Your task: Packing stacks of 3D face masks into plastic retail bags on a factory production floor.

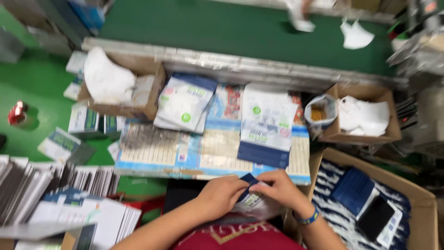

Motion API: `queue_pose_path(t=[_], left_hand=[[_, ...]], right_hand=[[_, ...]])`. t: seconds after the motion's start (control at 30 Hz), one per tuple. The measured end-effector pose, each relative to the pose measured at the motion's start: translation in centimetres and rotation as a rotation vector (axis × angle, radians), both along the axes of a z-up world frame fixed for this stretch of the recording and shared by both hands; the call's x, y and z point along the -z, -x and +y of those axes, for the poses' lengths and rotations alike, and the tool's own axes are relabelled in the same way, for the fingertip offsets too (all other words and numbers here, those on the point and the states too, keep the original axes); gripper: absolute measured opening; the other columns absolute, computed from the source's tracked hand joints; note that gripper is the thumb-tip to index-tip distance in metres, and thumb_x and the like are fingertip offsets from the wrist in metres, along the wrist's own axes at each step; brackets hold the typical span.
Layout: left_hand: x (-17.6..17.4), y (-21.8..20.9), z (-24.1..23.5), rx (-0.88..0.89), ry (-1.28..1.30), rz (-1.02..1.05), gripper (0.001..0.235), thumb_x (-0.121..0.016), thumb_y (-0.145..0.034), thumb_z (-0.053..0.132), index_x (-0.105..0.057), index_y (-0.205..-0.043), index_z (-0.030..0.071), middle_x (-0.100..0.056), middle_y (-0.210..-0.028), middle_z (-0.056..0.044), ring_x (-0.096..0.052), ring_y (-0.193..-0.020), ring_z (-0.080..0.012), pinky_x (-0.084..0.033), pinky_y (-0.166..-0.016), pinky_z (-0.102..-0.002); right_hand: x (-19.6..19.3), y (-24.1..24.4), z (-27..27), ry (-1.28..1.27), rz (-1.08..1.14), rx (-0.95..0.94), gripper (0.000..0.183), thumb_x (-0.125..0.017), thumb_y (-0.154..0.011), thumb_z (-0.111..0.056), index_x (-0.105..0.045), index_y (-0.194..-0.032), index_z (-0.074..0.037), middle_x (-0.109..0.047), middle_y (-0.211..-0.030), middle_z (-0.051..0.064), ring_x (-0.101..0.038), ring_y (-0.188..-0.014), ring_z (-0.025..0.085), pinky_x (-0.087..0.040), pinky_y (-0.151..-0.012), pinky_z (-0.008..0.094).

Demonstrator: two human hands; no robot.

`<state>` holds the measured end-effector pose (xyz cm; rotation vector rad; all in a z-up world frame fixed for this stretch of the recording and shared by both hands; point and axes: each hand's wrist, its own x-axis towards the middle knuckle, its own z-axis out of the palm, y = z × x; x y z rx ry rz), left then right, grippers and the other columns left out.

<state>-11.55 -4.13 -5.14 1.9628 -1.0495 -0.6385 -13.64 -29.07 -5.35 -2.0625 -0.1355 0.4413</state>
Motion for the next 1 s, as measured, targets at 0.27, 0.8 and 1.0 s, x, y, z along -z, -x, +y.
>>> queue_pose_path(t=[0.27, 0.8, 1.0], left_hand=[[-3.6, -1.9, -0.1, -0.316, 0.068, -0.255, 0.016, -0.072, -0.088, 0.023, -0.072, -0.088, 0.006, -0.067, -0.088, -0.010, -0.062, -0.091, -0.0333, -0.040, -0.080, -0.048], [-7.0, -14.0, 4.8, -0.035, -0.034, -0.582, 0.016, -0.069, -0.088, 0.023, -0.067, -0.088, 0.007, -0.067, -0.089, -0.015, -0.064, -0.087, -0.0382, -0.049, -0.078, -0.050], [-7.7, -24.7, 7.1, -0.495, -0.673, -0.996, 0.036, -0.060, -0.093, 0.019, -0.071, -0.124, 0.034, -0.067, -0.125, -0.011, -0.060, -0.124, -0.0334, -0.043, -0.101, -0.061]], right_hand=[[-0.9, 0.6, 1.6, -0.226, -0.410, 0.107, 0.013, -0.079, -0.084, -0.010, -0.074, -0.083, 0.003, -0.071, -0.069, 0.004, -0.064, -0.065, 0.008, -0.050, -0.058, 0.028], [-0.8, -3.8, 0.0, -0.382, -0.426, 0.627, 0.018, -0.074, -0.091, -0.012, -0.076, -0.087, 0.006, -0.065, -0.071, -0.002, -0.054, -0.067, 0.006, -0.043, -0.058, 0.025], [-5.8, -7.6, 6.1, -0.603, -0.488, 0.375, 0.039, -0.062, -0.094, -0.010, -0.059, -0.132, -0.003, -0.065, -0.120, 0.000, -0.066, -0.103, 0.010, -0.054, -0.088, 0.025]])
